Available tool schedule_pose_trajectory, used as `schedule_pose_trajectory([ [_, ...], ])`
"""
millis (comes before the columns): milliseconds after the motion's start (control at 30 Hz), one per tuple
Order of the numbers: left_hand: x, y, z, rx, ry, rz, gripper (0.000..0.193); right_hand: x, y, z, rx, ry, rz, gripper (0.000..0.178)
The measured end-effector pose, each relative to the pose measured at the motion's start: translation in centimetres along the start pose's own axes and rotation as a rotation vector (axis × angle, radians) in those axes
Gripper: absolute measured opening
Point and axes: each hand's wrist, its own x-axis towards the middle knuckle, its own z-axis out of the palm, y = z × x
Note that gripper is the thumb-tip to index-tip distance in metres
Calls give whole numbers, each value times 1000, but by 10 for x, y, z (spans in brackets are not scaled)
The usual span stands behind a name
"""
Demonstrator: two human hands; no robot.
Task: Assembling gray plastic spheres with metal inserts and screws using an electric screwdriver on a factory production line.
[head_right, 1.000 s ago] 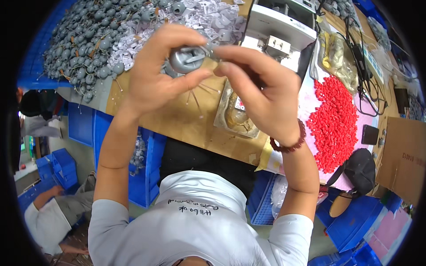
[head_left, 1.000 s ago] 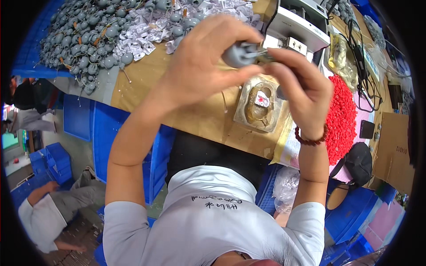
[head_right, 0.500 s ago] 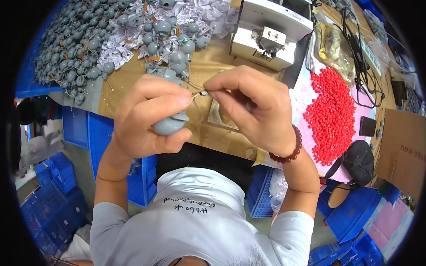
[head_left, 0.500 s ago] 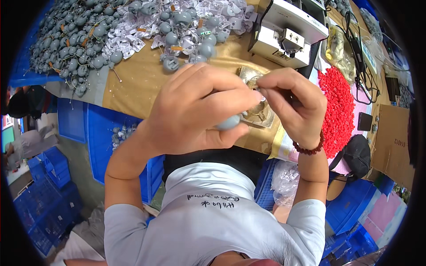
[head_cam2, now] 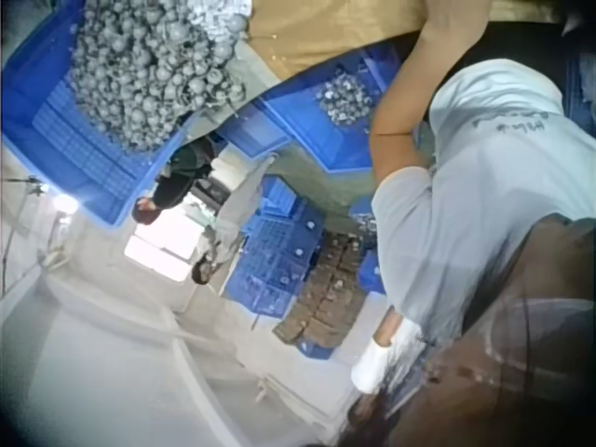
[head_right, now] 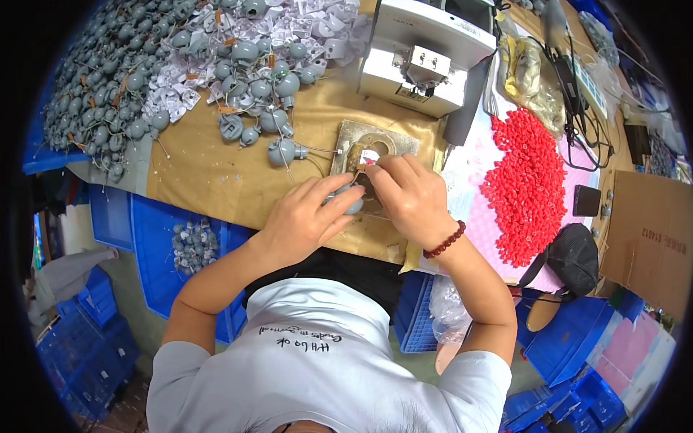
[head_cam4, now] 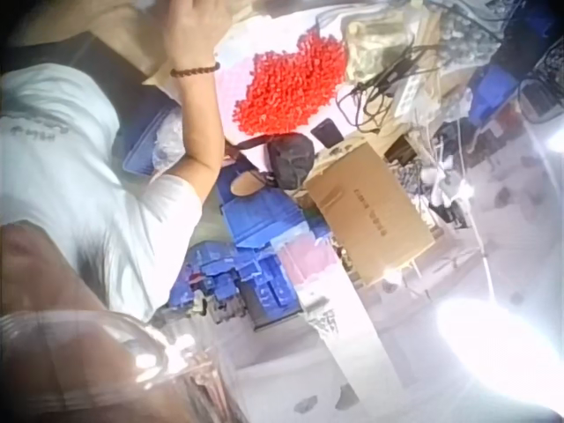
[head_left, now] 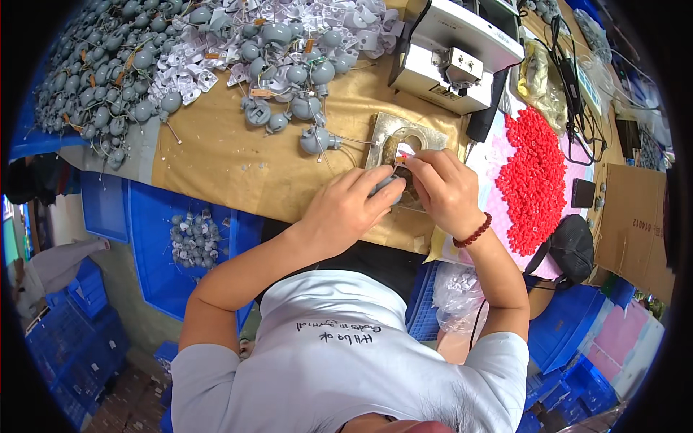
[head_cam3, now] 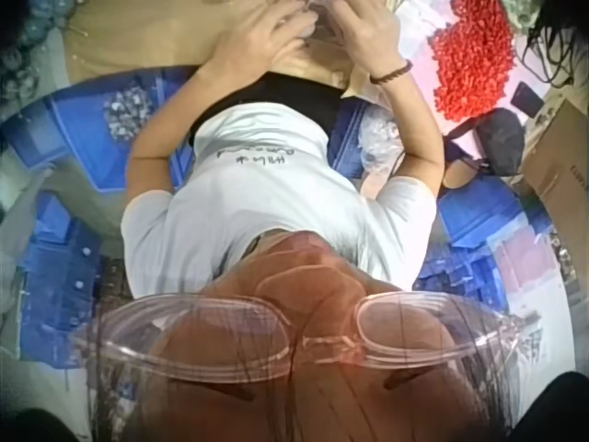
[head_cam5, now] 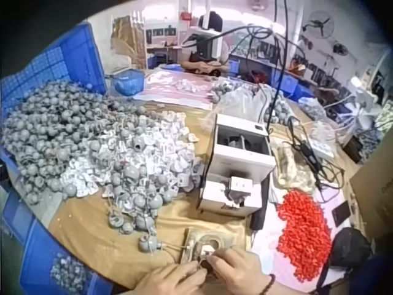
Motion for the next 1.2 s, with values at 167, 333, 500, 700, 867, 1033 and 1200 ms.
schedule_pose_trajectory([
  [167,13,-3,7,-35,33,20,52,0,1,0,-28,-46,27,32],
  [333,17,-7,9,-66,49,32,56,-1,4,1,-40,-8,11,32],
  [500,18,-8,9,-90,41,22,57,0,6,3,-36,-31,4,33],
  [700,14,-21,-13,9,-41,13,59,6,0,-12,-96,-191,-6,35],
  [867,0,-60,-54,254,-111,-86,44,1,1,-15,-94,-283,-27,44],
  [1033,8,-74,-90,427,-33,-95,28,-2,-4,-17,-73,-308,36,55],
  [1200,12,-57,-83,733,143,-236,41,-7,-8,-14,-78,-267,54,55],
])
